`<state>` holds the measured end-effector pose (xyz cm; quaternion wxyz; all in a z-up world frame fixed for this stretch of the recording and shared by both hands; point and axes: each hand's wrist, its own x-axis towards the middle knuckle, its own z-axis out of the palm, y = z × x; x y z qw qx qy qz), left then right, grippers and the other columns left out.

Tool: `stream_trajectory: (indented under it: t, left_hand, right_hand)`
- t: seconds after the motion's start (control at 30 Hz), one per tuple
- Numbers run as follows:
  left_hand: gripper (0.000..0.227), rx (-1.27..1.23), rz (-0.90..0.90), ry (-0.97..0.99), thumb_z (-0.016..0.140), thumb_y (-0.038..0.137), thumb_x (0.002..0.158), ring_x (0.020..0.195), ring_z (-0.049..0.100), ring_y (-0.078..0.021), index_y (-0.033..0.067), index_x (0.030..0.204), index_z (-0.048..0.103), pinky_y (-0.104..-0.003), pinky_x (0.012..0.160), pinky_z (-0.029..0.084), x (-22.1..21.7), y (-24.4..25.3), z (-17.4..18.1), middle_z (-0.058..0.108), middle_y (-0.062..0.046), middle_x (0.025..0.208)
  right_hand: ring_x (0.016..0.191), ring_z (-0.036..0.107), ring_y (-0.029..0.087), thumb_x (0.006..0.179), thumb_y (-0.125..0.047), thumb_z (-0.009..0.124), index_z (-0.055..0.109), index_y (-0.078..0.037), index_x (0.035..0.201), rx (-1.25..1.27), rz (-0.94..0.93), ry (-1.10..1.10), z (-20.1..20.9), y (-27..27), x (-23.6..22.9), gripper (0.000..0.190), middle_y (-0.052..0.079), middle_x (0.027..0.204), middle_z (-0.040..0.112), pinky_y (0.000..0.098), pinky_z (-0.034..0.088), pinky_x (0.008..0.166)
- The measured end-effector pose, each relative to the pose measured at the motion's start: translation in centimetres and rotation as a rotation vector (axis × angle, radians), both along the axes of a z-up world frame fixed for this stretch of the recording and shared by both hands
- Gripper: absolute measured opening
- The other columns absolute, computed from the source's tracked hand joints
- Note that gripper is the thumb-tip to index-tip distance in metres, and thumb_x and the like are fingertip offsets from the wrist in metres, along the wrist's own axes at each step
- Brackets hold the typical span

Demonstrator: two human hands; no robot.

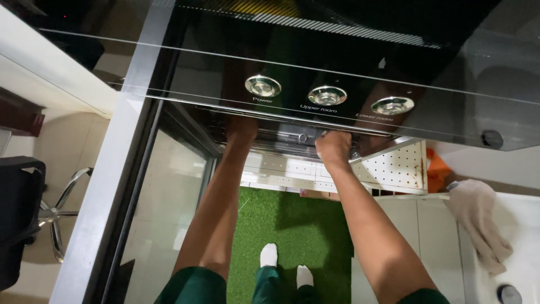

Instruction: Placing dental instruments into a sterilization tray and then into a sterilizer.

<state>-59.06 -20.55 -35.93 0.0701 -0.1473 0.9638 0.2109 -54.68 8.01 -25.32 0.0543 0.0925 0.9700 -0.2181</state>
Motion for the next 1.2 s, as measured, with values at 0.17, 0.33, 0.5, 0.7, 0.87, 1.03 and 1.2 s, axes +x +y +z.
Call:
stream_trajectory:
  t: [0.17,0.33,0.5,0.7,0.87,1.03,1.2]
  left_hand:
    - [0.035,0.236,0.171,0.291,0.053,0.025,0.103,0.118,0.062,-0.042,0.0033,0.129,0.063,-0.05,0.098,0.052,2.8,0.9,5.7,0.065,-0.023,0.128]
    - [0.04,0.167,0.078,0.3,0.056,0.017,0.094,0.12,0.059,-0.0449,0.0037,0.131,0.062,-0.051,0.096,0.05,2.1,0.0,3.6,0.062,-0.025,0.13]
    - [0.04,0.213,0.169,-0.072,0.053,0.019,0.099,0.121,0.062,-0.0417,0.0038,0.136,0.058,-0.051,0.099,0.052,2.1,0.1,4.6,0.062,-0.022,0.133]
    - [0.032,0.078,0.026,0.033,0.054,0.018,0.1,0.114,0.066,-0.0433,0.0047,0.125,0.067,-0.053,0.092,0.055,2.3,-0.3,1.1,0.065,-0.025,0.128]
    - [0.028,-0.056,0.031,0.175,0.049,0.024,0.11,0.11,0.07,-0.0387,0.0075,0.12,0.07,-0.049,0.091,0.058,7.7,2.6,10.2,0.07,-0.02,0.122]
    - [0.032,-0.077,-0.002,0.61,0.056,0.027,0.1,0.111,0.063,-0.0459,0.0076,0.121,0.071,-0.054,0.088,0.054,9.7,4.1,12.1,0.066,-0.023,0.126]
    - [0.037,-0.049,-0.012,0.745,0.057,0.031,0.105,0.123,0.056,-0.0441,0.0096,0.134,0.068,-0.056,0.108,0.045,10.9,5.2,13.7,0.061,-0.021,0.137]
  right_hand:
    - [0.099,0.071,0.039,0.082,-0.021,0.073,0.077,0.002,0.088,0.013,0.008,-0.001,-0.2,0.4,-0.3,0.024,0.024,0.099,0.074,0.0388,0.054,0.095]
    - [0.096,0.071,0.041,0.085,-0.021,0.072,0.076,0.003,0.085,0.019,-0.026,0.033,-1.2,0.4,0.0,0.025,0.027,0.097,0.073,0.0402,0.054,0.093]
    - [0.092,0.071,0.042,0.085,-0.019,0.07,0.074,0.003,0.08,-0.034,-0.008,0.1,0.2,0.2,1.7,0.023,0.028,0.092,0.073,0.0429,0.056,0.089]
    - [0.09,0.068,0.043,0.085,-0.017,0.072,0.071,0.004,0.079,-0.104,-0.021,0.176,2.4,-0.6,3.4,0.021,0.027,0.092,0.069,0.0486,0.055,0.086]
    - [0.11,0.055,0.043,0.094,-0.018,0.068,0.067,0.006,0.107,-0.007,0.056,0.328,7.6,-3.2,6.4,0.028,0.026,0.114,0.06,0.052,0.045,0.096]
    - [0.113,0.053,0.038,0.099,-0.016,0.061,0.066,0.003,0.11,-0.004,0.186,0.291,7.0,-4.8,7.1,0.023,0.02,0.114,0.061,0.0509,0.042,0.102]
    - [0.115,0.054,0.039,0.099,-0.015,0.06,0.066,0.001,0.114,0.007,0.294,0.464,5.8,-6.3,6.6,0.023,0.02,0.116,0.062,0.0538,0.04,0.104]
